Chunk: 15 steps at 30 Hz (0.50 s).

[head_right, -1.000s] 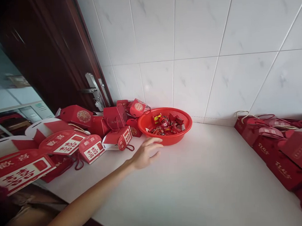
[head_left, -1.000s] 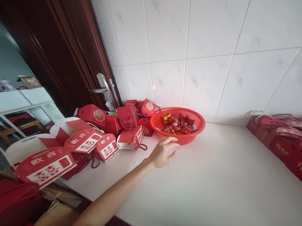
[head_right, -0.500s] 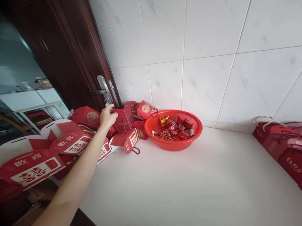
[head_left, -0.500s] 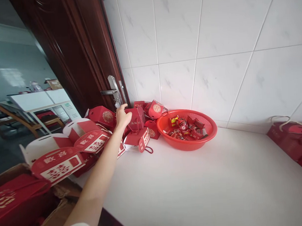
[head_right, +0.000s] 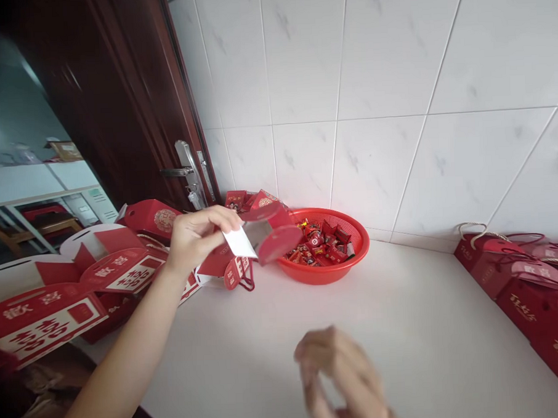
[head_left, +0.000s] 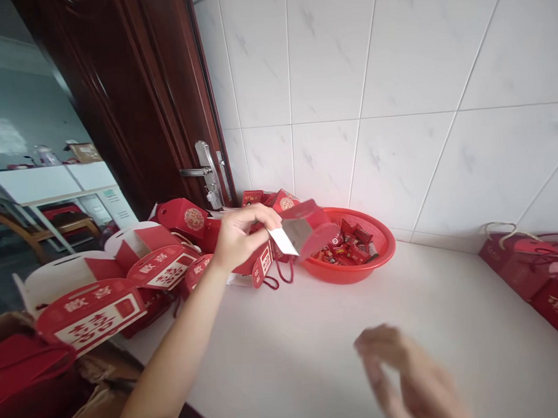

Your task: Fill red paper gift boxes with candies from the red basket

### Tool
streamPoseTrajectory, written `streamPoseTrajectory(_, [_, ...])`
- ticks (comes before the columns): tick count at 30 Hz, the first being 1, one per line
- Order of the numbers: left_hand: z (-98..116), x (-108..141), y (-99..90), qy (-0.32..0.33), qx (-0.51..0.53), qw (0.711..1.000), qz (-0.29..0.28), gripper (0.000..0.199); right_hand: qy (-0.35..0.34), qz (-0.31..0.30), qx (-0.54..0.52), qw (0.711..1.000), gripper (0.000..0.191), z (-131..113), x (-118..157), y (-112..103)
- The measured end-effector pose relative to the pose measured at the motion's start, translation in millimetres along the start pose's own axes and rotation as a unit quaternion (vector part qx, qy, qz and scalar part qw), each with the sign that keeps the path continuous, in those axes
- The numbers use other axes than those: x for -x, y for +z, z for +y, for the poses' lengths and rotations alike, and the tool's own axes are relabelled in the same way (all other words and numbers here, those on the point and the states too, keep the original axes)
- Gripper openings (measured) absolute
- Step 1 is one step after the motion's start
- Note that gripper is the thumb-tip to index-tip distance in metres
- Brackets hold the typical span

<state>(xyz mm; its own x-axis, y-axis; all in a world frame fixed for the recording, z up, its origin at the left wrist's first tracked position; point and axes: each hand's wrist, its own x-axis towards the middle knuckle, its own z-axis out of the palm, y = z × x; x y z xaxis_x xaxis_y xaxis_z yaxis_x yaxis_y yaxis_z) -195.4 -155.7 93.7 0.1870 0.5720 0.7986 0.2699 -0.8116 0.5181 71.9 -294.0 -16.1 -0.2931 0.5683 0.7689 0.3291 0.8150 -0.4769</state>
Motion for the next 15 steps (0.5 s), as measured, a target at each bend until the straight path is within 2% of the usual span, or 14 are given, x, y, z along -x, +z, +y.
streamPoseTrajectory(2, [16.0,7.4,20.3,0.029,0.047,0.994,-0.094,0.017,0.017,0.091,0.038,0.995,0.027,1.2,-23.1,-24.2])
streamPoseTrajectory(4, [24.1,19.7,45.3,0.065,0.09,0.981,-0.161,0.018,0.003,0.122,0.063,0.99,0.015,1.7,-44.8,-46.4])
streamPoseTrajectory(6, [25.3,35.7,71.5,0.084,0.098,0.97,-0.204,0.018,0.039,0.04,0.075,0.996,0.01,3.0,-60.6,-63.2])
streamPoseTrajectory(8, [21.4,51.3,94.0,0.097,0.092,0.956,-0.261,0.017,0.096,-0.117,0.08,0.985,0.017,5.9,-68.2,-72.8])
streamPoseTrajectory(11, [12.7,62.7,112.2,0.083,0.042,0.944,-0.317,0.017,0.152,-0.334,0.094,0.925,0.027,12.7,-67.2,-74.2])
streamPoseTrajectory(13, [9.1,58.8,113.3,0.069,-0.015,0.933,-0.353,0.016,0.174,-0.41,0.111,0.889,0.025,18.0,-63.6,-69.5])
streamPoseTrajectory(15, [9.0,48.2,109.5,0.06,-0.048,0.913,-0.401,0.014,0.197,-0.438,0.141,0.866,0.023,23.1,-61.0,-63.7])
